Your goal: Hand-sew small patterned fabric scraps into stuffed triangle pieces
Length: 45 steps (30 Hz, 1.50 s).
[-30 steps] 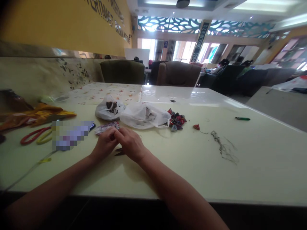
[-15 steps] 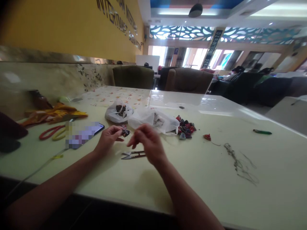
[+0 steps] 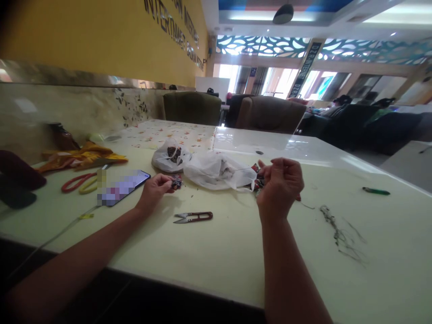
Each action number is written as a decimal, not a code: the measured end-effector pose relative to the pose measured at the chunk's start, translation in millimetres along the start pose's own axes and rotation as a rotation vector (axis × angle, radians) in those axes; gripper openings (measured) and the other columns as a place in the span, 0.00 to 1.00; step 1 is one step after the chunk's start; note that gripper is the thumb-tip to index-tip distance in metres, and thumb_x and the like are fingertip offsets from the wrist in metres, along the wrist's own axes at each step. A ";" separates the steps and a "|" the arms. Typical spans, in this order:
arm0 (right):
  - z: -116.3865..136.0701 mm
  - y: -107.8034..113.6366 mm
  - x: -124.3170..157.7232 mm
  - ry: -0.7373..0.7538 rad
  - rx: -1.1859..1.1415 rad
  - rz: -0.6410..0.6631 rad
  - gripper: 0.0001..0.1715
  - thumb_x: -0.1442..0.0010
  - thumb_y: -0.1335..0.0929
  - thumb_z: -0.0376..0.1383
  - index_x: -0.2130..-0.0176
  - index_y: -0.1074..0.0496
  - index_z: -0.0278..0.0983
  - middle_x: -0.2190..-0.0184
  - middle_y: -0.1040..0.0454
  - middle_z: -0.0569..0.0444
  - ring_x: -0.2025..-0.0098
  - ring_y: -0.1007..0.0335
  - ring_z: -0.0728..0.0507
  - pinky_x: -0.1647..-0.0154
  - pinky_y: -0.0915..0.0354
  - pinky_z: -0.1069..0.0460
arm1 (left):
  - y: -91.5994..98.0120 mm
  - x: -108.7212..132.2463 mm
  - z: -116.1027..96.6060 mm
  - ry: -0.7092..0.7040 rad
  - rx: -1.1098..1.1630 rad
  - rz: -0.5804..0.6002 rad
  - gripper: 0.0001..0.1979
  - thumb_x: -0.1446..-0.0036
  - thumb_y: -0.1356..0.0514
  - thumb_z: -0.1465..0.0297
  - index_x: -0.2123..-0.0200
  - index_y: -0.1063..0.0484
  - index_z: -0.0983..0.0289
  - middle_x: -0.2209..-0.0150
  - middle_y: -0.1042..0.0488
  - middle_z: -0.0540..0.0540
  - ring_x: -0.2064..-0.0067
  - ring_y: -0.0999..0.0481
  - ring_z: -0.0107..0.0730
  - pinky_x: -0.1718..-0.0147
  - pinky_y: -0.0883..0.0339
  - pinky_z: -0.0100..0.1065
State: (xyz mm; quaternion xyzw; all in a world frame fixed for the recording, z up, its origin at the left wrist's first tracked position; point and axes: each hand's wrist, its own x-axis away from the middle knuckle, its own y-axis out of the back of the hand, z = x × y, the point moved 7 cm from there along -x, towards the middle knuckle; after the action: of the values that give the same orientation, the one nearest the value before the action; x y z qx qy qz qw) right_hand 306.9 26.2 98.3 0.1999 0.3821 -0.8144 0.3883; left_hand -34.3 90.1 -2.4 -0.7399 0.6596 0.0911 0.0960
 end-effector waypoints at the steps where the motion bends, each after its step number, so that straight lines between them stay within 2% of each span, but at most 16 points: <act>1: 4.1 5.3 -1.7 0.071 0.080 -0.049 0.06 0.40 0.31 0.35 0.69 0.32 0.38 0.84 0.42 0.68 0.81 0.40 0.54 0.54 0.26 0.41 | 0.8 -0.5 0.2 0.000 0.004 -0.008 0.11 0.53 0.35 0.65 0.70 0.28 0.68 0.66 0.23 0.56 0.68 0.23 0.32 0.68 0.25 0.36; 4: 12.8 13.0 -1.9 0.220 0.317 -0.126 0.05 0.39 0.33 0.34 0.69 0.32 0.38 0.82 0.40 0.65 0.81 0.41 0.53 0.60 0.25 0.45 | 2.3 -1.0 0.3 0.011 0.034 -0.028 0.11 0.54 0.34 0.66 0.71 0.28 0.68 0.66 0.23 0.55 0.68 0.22 0.32 0.66 0.25 0.37; 7: 6.7 7.0 3.5 0.210 0.460 -0.062 0.06 0.39 0.33 0.36 0.69 0.32 0.37 0.80 0.38 0.63 0.78 0.38 0.52 0.64 0.27 0.49 | 2.3 0.1 -0.7 0.029 0.080 -0.025 0.11 0.53 0.34 0.65 0.70 0.28 0.68 0.67 0.23 0.55 0.67 0.21 0.33 0.63 0.24 0.39; 11: -35.3 -27.4 33.5 -0.185 0.403 0.323 0.10 0.40 0.34 0.40 0.70 0.33 0.37 0.77 0.32 0.59 0.77 0.34 0.51 0.75 0.34 0.55 | -3.4 5.5 -4.2 0.037 0.118 0.041 0.13 0.51 0.34 0.63 0.69 0.27 0.68 0.63 0.22 0.57 0.66 0.21 0.33 0.63 0.25 0.38; 14: -63.0 -58.6 81.4 -0.529 0.295 0.636 0.12 0.40 0.35 0.45 0.68 0.35 0.39 0.82 0.37 0.63 0.84 0.45 0.53 0.84 0.41 0.57 | -12.1 12.7 -7.8 0.023 0.114 0.118 0.12 0.50 0.33 0.63 0.69 0.27 0.67 0.61 0.23 0.56 0.65 0.23 0.31 0.65 0.25 0.35; 19: -68.4 -86.4 134.2 -0.626 0.272 0.902 0.14 0.43 0.31 0.46 0.63 0.30 0.38 0.81 0.39 0.63 0.83 0.48 0.54 0.84 0.48 0.57 | -29.7 25.0 -11.7 -0.008 0.084 0.293 0.11 0.47 0.34 0.63 0.69 0.26 0.66 0.64 0.25 0.53 0.65 0.24 0.30 0.65 0.24 0.34; 24: -68.6 -88.1 143.0 -0.672 0.186 0.811 0.17 0.45 0.30 0.46 0.72 0.34 0.37 0.78 0.33 0.60 0.82 0.46 0.54 0.82 0.46 0.56 | -38.8 32.5 -6.5 0.119 0.172 0.357 0.14 0.47 0.34 0.60 0.62 0.27 0.63 0.62 0.24 0.53 0.61 0.23 0.34 0.65 0.23 0.35; 27: -72.0 -89.0 145.1 -0.716 0.182 0.807 0.16 0.45 0.30 0.47 0.69 0.33 0.37 0.78 0.33 0.61 0.84 0.47 0.54 0.85 0.47 0.56 | -45.7 37.4 -1.4 0.240 0.229 0.419 0.17 0.49 0.32 0.60 0.59 0.27 0.63 0.61 0.23 0.53 0.62 0.21 0.35 0.68 0.24 0.34; 30: -77.0 -81.2 131.5 -0.719 0.209 0.762 0.16 0.42 0.34 0.48 0.62 0.31 0.39 0.81 0.42 0.65 0.85 0.47 0.53 0.87 0.45 0.56 | -42.0 34.1 2.7 0.288 0.265 0.372 0.16 0.51 0.31 0.61 0.62 0.27 0.63 0.64 0.24 0.52 0.67 0.21 0.31 0.69 0.25 0.32; 32: -78.6 -66.1 106.0 -0.620 0.295 0.669 0.15 0.40 0.36 0.46 0.60 0.31 0.38 0.81 0.44 0.64 0.83 0.45 0.51 0.83 0.40 0.54 | -35.7 28.8 6.8 0.308 0.287 0.310 0.16 0.52 0.30 0.62 0.63 0.27 0.63 0.65 0.24 0.51 0.68 0.22 0.30 0.68 0.25 0.32; 34: -75.6 -44.8 73.4 -0.423 0.544 0.551 0.13 0.41 0.36 0.42 0.63 0.29 0.37 0.78 0.38 0.59 0.77 0.39 0.48 0.75 0.35 0.51 | -30.1 24.1 10.9 0.327 0.294 0.263 0.16 0.53 0.29 0.62 0.64 0.26 0.64 0.67 0.24 0.51 0.68 0.22 0.29 0.67 0.25 0.32; 36: -65.0 -28.8 47.3 -0.174 0.864 0.437 0.07 0.46 0.33 0.36 0.66 0.27 0.35 0.68 0.28 0.48 0.64 0.33 0.41 0.61 0.33 0.45 | -26.5 21.4 13.2 0.334 0.290 0.231 0.16 0.54 0.29 0.62 0.65 0.26 0.64 0.68 0.24 0.51 0.68 0.22 0.29 0.65 0.25 0.33; 38: -59.2 -27.5 40.8 -0.079 0.959 0.422 0.05 0.47 0.32 0.33 0.68 0.25 0.34 0.61 0.26 0.42 0.57 0.32 0.38 0.54 0.35 0.42 | -25.9 20.9 13.1 0.332 0.290 0.228 0.16 0.54 0.29 0.62 0.65 0.26 0.65 0.69 0.24 0.51 0.68 0.22 0.29 0.63 0.25 0.34; 40: -63.0 -39.7 54.9 -0.190 0.804 0.530 0.08 0.45 0.32 0.36 0.65 0.25 0.35 0.61 0.24 0.43 0.62 0.30 0.41 0.58 0.34 0.44 | -28.3 22.1 10.5 0.315 0.297 0.259 0.17 0.54 0.29 0.62 0.65 0.26 0.65 0.67 0.23 0.51 0.67 0.22 0.29 0.61 0.25 0.35; 43: -75.2 -71.7 109.5 -0.627 0.355 0.802 0.22 0.46 0.30 0.43 0.53 0.27 0.37 0.61 0.24 0.49 0.73 0.31 0.48 0.76 0.37 0.53 | -32.7 24.0 3.9 0.258 0.308 0.328 0.17 0.53 0.29 0.62 0.62 0.25 0.65 0.64 0.23 0.53 0.65 0.21 0.30 0.59 0.25 0.35; 45: -75.8 -88.0 146.5 -0.839 0.207 0.994 0.26 0.49 0.28 0.42 0.51 0.28 0.37 0.69 0.25 0.55 0.78 0.34 0.51 0.79 0.41 0.55 | -32.2 23.5 0.4 0.214 0.305 0.338 0.17 0.52 0.29 0.62 0.61 0.26 0.65 0.63 0.23 0.53 0.64 0.21 0.31 0.60 0.25 0.36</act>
State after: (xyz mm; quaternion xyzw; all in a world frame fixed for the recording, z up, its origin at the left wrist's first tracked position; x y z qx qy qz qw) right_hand 149.4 50.6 0.7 0.0545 -0.0196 -0.5795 0.8129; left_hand 0.4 71.3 -8.2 -0.6013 0.7865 -0.0739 0.1195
